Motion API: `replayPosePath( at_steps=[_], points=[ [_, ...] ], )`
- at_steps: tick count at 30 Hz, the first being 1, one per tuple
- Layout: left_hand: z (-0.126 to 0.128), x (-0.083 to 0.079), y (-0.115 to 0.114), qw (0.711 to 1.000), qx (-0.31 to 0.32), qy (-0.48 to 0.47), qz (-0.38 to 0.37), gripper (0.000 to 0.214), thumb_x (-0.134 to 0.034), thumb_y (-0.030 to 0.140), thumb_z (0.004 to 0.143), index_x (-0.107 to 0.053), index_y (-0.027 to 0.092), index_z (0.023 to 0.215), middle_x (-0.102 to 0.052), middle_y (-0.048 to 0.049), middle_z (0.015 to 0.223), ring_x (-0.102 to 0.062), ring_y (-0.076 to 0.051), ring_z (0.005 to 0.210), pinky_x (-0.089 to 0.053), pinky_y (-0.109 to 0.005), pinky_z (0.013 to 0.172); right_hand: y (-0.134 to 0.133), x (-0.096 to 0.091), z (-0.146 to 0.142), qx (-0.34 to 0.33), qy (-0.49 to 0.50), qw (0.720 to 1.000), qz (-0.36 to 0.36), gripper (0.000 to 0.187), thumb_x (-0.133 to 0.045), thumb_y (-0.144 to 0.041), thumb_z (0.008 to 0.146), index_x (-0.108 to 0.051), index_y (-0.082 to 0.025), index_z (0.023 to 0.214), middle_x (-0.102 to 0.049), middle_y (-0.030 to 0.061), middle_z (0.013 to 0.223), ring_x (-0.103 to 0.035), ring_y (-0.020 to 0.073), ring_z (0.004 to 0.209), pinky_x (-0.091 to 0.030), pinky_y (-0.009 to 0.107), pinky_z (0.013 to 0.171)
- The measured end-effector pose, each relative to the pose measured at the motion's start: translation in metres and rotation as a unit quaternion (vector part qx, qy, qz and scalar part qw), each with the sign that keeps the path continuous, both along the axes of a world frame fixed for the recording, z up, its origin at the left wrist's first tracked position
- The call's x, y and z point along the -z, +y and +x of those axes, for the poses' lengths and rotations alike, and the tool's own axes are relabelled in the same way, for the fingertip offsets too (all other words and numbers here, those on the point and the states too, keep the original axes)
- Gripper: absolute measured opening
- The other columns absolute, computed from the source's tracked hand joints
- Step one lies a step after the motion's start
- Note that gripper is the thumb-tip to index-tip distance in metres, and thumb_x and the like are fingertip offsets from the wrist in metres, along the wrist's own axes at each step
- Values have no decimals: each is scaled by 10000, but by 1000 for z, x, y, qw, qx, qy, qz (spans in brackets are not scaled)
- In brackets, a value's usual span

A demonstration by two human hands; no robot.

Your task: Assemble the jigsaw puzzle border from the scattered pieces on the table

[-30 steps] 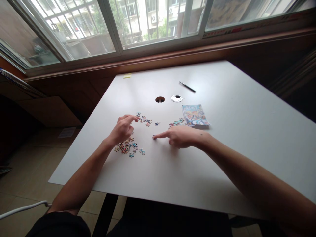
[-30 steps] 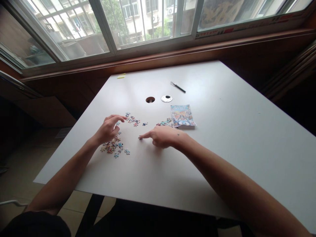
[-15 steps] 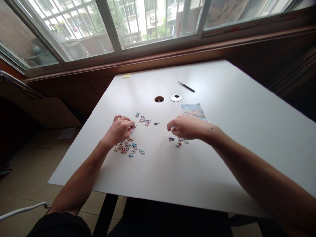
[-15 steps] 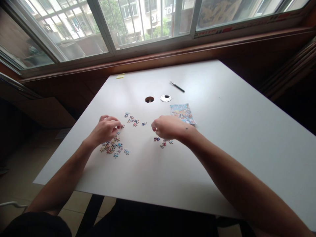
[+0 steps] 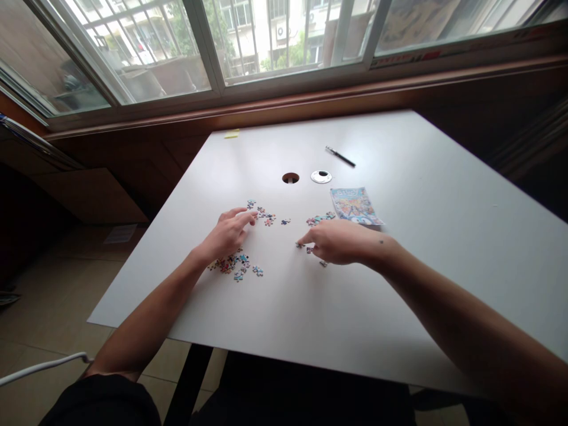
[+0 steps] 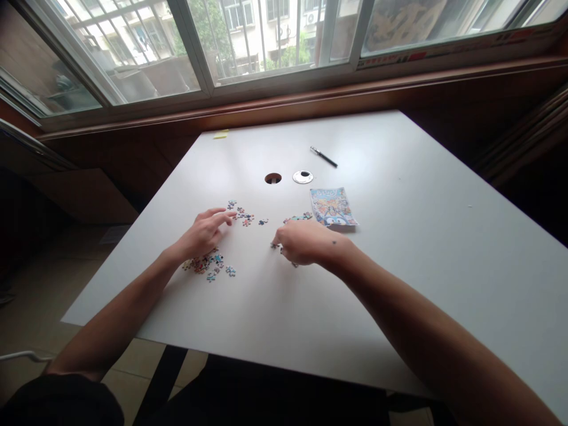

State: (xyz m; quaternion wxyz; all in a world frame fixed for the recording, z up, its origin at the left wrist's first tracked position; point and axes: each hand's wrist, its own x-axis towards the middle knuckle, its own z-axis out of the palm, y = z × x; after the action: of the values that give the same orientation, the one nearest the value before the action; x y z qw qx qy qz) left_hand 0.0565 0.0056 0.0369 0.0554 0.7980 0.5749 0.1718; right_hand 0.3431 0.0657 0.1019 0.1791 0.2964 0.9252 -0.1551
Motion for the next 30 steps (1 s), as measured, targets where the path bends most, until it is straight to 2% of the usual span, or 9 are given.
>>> replayPosePath(
  at_steps=[3, 6, 9, 13, 17, 21, 24, 27, 30],
  points=[
    [-2, 2, 0, 1000, -1, 17, -12, 317, -444, 54, 846, -617, 241, 1035, -627, -15, 1392, -457, -278, 1370, -307, -528, 1113, 3, -7, 2, 24, -41, 998, 32, 328, -487, -114, 839, -766, -188, 996, -730, 131, 944, -674, 246, 776, -398, 295, 576],
    [6, -6, -5, 1000, 1, 23, -8, 300, -414, 42, 863, -633, 216, 971, -728, -54, 1201, -557, -278, 1255, -276, -549, 1103, 5, -8, 3, 33, -48, 997, 56, 282, -492, -140, 856, -762, -151, 936, -724, 146, 894, -678, 254, 762, -421, 306, 600],
    [23, -13, -13, 997, 60, 26, -28, 311, -411, 45, 875, -656, 230, 918, -758, -15, 1085, -606, -231, 1201, -313, -482, 1096, 3, -3, 2, 8, 20, 999, 28, 381, -501, -173, 863, -721, -202, 1173, -735, 119, 992, -685, 260, 890, -465, 310, 693],
    [42, -10, -19, 985, 152, -43, -68, 412, -381, -20, 796, -655, 250, 944, -738, 32, 1160, -580, -168, 1265, -376, -386, 1104, -2, 8, 0, -39, 55, 997, -27, 619, -476, -159, 854, -513, -293, 1458, -733, 91, 1038, -686, 237, 894, -478, 300, 705],
    [40, 0, -14, 993, 83, -77, -32, 409, -368, -17, 792, -614, 235, 999, -668, 1, 1321, -507, -199, 1343, -362, -438, 1136, -6, 12, -1, -39, 0, 999, -30, 721, -490, -155, 844, -380, -280, 1546, -713, 132, 1093, -693, 258, 900, -483, 314, 694],
    [33, 4, -8, 998, 45, -14, -31, 340, -424, 40, 842, -589, 249, 1054, -588, 2, 1435, -433, -243, 1402, -309, -497, 1143, -6, 10, -2, -22, -4, 1000, 14, 531, -476, -168, 868, -594, -204, 1384, -725, 142, 1010, -687, 270, 876, -474, 333, 698],
    [32, 0, -8, 999, 38, -8, -21, 362, -426, 16, 820, -594, 246, 1044, -650, -1, 1354, -534, -208, 1307, -309, -456, 1138, -6, 14, -5, -21, 29, 999, 35, 589, -462, -172, 872, -523, -246, 1453, -726, 129, 957, -682, 267, 841, -439, 311, 630],
    [29, -7, -9, 1000, 11, -9, 5, 323, -431, 17, 816, -622, 234, 960, -737, -2, 1153, -643, -194, 1111, -288, -466, 1144, -6, 19, -5, -28, 20, 999, 1, 706, -469, -163, 857, -390, -334, 1537, -732, 115, 973, -684, 245, 780, -414, 292, 587],
    [19, -12, -7, 999, -29, -18, 26, 230, -469, 62, 826, -633, 223, 821, -766, 12, 937, -679, -185, 903, -347, -460, 1103, -3, 16, -2, -11, 3, 1000, -7, 641, -474, -172, 865, -485, -342, 1483, -740, 117, 1028, -694, 258, 849, -439, 306, 622]
  ],
)
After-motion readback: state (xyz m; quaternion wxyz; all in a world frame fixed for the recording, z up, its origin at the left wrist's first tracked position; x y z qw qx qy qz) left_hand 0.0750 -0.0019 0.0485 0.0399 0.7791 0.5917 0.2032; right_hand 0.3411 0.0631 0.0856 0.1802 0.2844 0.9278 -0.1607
